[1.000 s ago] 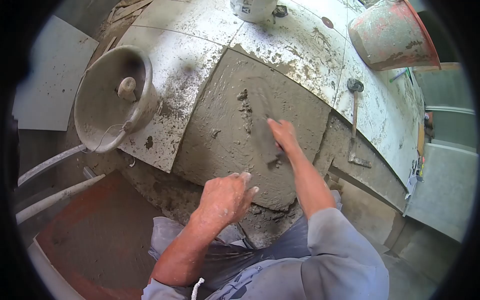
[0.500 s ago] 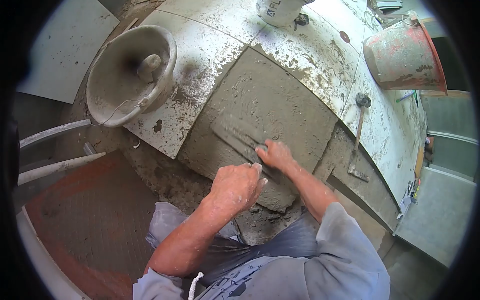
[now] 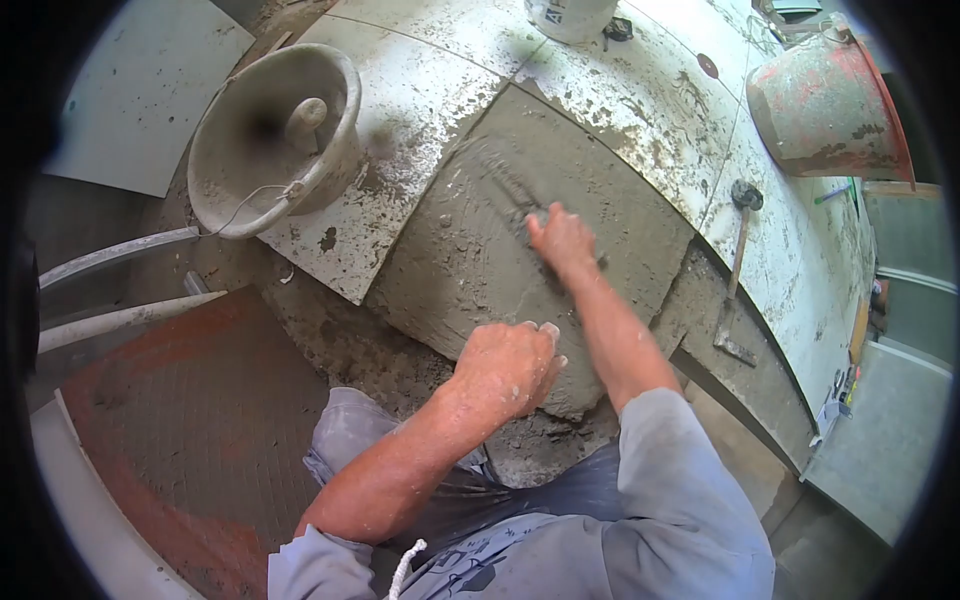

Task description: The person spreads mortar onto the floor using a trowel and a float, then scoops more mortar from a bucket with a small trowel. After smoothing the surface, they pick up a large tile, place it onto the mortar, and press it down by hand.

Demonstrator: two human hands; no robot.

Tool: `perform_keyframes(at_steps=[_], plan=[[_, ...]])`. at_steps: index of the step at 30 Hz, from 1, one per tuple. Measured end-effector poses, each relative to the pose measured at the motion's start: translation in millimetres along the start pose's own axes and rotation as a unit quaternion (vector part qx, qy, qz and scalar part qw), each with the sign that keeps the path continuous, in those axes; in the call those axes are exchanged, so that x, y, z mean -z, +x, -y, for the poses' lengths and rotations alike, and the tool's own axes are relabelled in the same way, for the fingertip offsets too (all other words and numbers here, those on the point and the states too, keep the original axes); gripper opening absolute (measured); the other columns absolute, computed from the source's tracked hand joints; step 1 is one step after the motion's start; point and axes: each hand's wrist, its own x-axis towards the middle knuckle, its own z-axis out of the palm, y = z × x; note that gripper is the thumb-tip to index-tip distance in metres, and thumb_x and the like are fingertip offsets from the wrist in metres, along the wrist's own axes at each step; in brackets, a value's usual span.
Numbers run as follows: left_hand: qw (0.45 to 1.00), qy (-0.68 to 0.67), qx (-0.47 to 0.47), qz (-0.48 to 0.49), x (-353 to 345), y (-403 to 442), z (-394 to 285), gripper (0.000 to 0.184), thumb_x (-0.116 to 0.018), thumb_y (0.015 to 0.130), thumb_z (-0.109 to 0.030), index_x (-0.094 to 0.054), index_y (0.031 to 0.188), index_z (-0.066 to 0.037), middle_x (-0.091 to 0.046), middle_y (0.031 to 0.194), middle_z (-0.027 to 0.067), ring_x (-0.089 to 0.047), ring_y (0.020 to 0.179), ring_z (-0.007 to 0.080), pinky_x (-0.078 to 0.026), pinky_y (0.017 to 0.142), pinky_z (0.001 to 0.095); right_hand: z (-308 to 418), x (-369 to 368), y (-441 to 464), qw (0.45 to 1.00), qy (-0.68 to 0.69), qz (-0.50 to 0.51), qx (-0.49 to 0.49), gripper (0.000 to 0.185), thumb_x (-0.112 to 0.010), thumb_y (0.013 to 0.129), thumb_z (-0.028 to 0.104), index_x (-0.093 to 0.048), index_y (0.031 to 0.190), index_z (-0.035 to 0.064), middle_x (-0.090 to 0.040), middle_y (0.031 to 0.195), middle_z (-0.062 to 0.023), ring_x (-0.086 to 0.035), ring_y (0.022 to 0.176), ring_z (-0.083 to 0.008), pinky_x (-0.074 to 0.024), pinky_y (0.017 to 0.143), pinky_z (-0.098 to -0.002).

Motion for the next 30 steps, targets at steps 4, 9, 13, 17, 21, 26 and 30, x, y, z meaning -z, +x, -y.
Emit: perform_keyframes(at_steps=[4, 9, 13, 17, 21, 26, 30], plan=[[1.000, -0.004, 0.020, 0.000, 3.8, -5.4, 1.3, 0.024, -0.061, 0.085, -0.026, -0.061, 0.089, -0.002, -0.065, 0.076, 0.0161, -0.067, 0.071, 0.0335, -0.053, 0.061, 0.0424, -33.6, -0.3, 33.2, 0.999, 0.029, -0.013, -0.008, 0.055, -0.059, 0.083, 0.048, -0.061, 0.108, -0.0010, -0.065, 0.098, -0.0273, -0.062, 0.097, -0.0417, -0.0502, 0.084, -0.0480], [1.000, -0.005, 0.027, -0.009, -3.5, -6.5, 9.6, 0.024, -0.061, 0.084, -0.025, -0.062, 0.088, -0.002, -0.066, 0.075, 0.0156, -0.067, 0.069, 0.0328, -0.053, 0.061, 0.0416, -29.7, -12.9, -16.5, 0.993, 0.088, 0.073, 0.029, 0.056, -0.060, 0.080, 0.047, -0.064, 0.106, -0.0026, -0.064, 0.097, -0.0295, -0.062, 0.096, -0.0426, -0.0498, 0.083, -0.0472], [1.000, -0.013, 0.014, -0.016, -4.1, -3.4, 7.7, 0.021, -0.062, 0.080, -0.021, -0.064, 0.087, -0.001, -0.066, 0.072, 0.0156, -0.068, 0.067, 0.0306, -0.054, 0.060, 0.0399, -2.1, -15.3, -58.1, 0.981, 0.111, 0.150, 0.060, 0.052, -0.060, 0.081, 0.046, -0.063, 0.100, -0.0024, -0.065, 0.092, -0.0280, -0.063, 0.093, -0.0423, -0.0498, 0.082, -0.0483], [0.998, 0.002, 0.030, 0.051, -5.0, 0.4, 8.0, 0.020, -0.063, 0.075, -0.016, -0.066, 0.088, -0.001, -0.067, 0.074, 0.0167, -0.068, 0.068, 0.0303, -0.054, 0.062, 0.0412, 32.0, -30.9, -99.8, 0.974, 0.035, 0.204, 0.097, 0.049, -0.058, 0.085, 0.045, -0.059, 0.104, 0.0001, -0.066, 0.092, -0.0241, -0.063, 0.091, -0.0413, -0.0495, 0.080, -0.0496], [0.995, 0.091, 0.019, -0.023, -17.7, 1.8, 16.9, 0.022, -0.063, 0.071, -0.014, -0.067, 0.089, -0.002, -0.068, 0.077, 0.0187, -0.069, 0.074, 0.0322, -0.053, 0.068, 0.0444, 72.5, 3.5, -142.6, 0.982, 0.001, 0.159, 0.103, 0.050, -0.051, 0.089, 0.050, -0.057, 0.109, 0.0055, -0.066, 0.090, -0.0253, -0.063, 0.089, -0.0423, -0.0466, 0.078, -0.0520], [0.998, -0.007, 0.060, 0.025, 3.3, 0.3, 11.7, 0.021, -0.063, 0.070, -0.016, -0.068, 0.086, -0.004, -0.069, 0.081, 0.0179, -0.069, 0.077, 0.0327, -0.052, 0.069, 0.0429, 86.0, -0.8, -149.4, 0.966, -0.090, 0.219, 0.101, 0.050, -0.050, 0.089, 0.052, -0.056, 0.111, 0.0074, -0.066, 0.093, -0.0241, -0.063, 0.092, -0.0412, -0.0470, 0.079, -0.0523], [0.998, 0.026, 0.053, -0.012, 2.7, 2.4, 0.8, 0.013, -0.064, 0.071, -0.016, -0.071, 0.077, -0.007, -0.070, 0.077, 0.0127, -0.070, 0.074, 0.0283, -0.053, 0.065, 0.0377, 85.1, -2.4, -149.4, 0.952, -0.137, 0.256, 0.098, 0.051, -0.048, 0.089, 0.053, -0.055, 0.113, 0.0086, -0.066, 0.095, -0.0234, -0.063, 0.094, -0.0405, -0.0472, 0.079, -0.0525]])
